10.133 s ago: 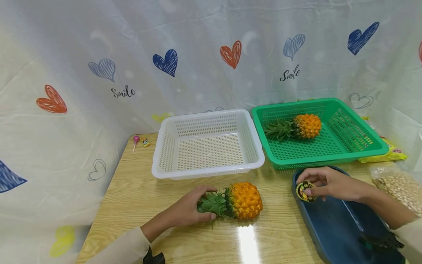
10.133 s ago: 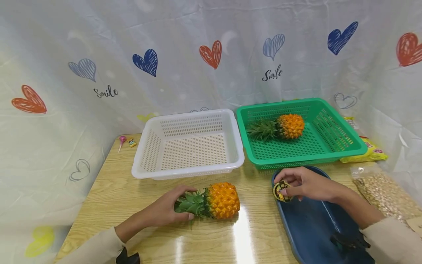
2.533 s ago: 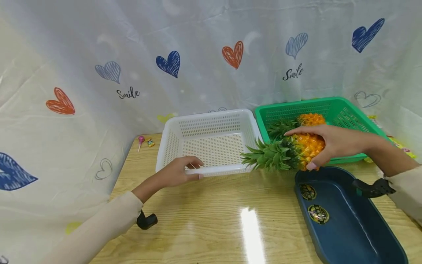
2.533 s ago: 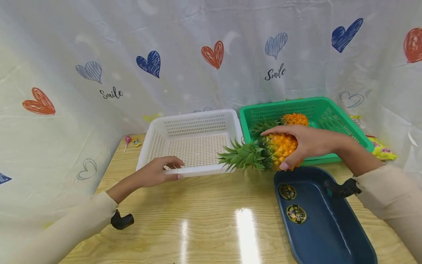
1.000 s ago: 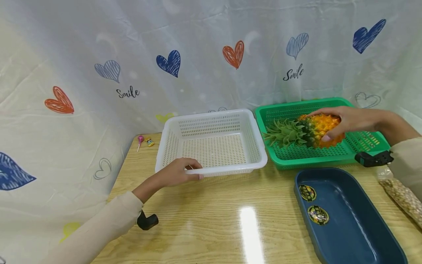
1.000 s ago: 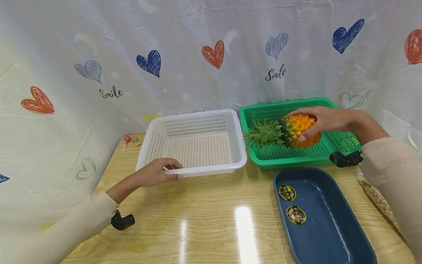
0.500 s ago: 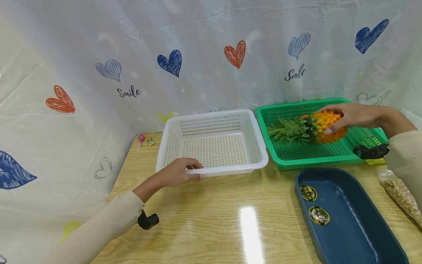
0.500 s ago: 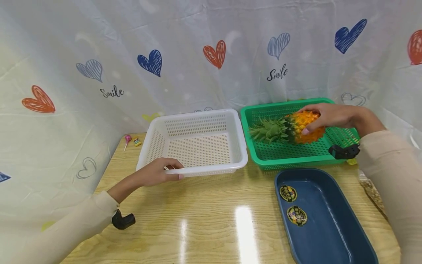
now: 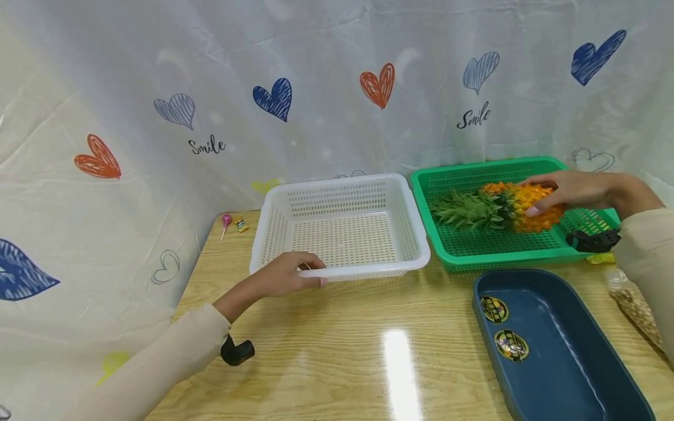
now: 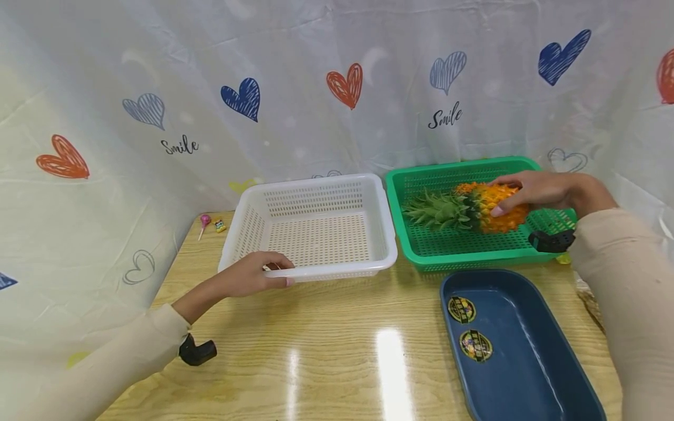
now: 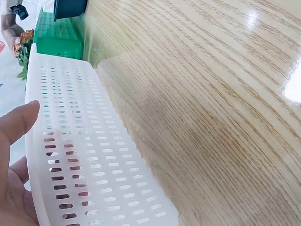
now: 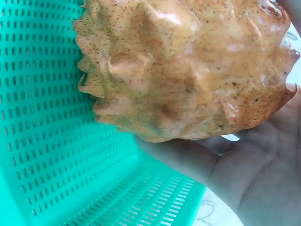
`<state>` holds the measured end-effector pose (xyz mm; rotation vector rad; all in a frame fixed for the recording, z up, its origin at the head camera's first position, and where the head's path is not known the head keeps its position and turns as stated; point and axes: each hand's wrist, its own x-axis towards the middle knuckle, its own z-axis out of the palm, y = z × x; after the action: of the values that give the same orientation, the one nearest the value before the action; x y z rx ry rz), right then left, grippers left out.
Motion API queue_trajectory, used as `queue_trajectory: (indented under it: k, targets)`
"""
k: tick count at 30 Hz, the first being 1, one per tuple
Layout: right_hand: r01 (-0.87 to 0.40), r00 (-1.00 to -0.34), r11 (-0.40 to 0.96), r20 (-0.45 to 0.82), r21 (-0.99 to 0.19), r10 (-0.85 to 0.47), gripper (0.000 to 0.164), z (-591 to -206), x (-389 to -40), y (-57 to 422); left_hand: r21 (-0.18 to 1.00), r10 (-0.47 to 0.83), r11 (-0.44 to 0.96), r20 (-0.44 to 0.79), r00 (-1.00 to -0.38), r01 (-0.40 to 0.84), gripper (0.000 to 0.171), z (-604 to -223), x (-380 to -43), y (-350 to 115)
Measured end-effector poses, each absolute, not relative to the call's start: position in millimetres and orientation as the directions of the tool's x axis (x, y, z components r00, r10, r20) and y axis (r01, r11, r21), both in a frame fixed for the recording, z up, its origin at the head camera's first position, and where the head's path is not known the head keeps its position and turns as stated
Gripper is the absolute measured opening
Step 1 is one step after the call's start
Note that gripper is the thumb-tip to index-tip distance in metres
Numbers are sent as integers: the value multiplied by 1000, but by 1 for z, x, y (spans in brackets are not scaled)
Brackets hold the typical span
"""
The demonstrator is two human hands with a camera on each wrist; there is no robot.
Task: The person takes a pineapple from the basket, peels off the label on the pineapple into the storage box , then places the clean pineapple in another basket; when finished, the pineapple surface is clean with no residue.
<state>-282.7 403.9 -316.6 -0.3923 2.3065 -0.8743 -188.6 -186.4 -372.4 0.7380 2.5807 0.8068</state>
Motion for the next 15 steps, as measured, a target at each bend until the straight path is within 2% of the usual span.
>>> queue_trajectory:
  k: [6, 15]
  targets:
    - [24, -719, 729, -518, -684, -463, 88, -325, -286, 409, 601, 565, 708, -165, -809, 371, 36, -372, -188, -187]
    - [39, -705, 754, -553, -656, -444, 92, -335, -289, 408, 609, 573, 696, -152, -805, 381, 33, -373, -190, -187]
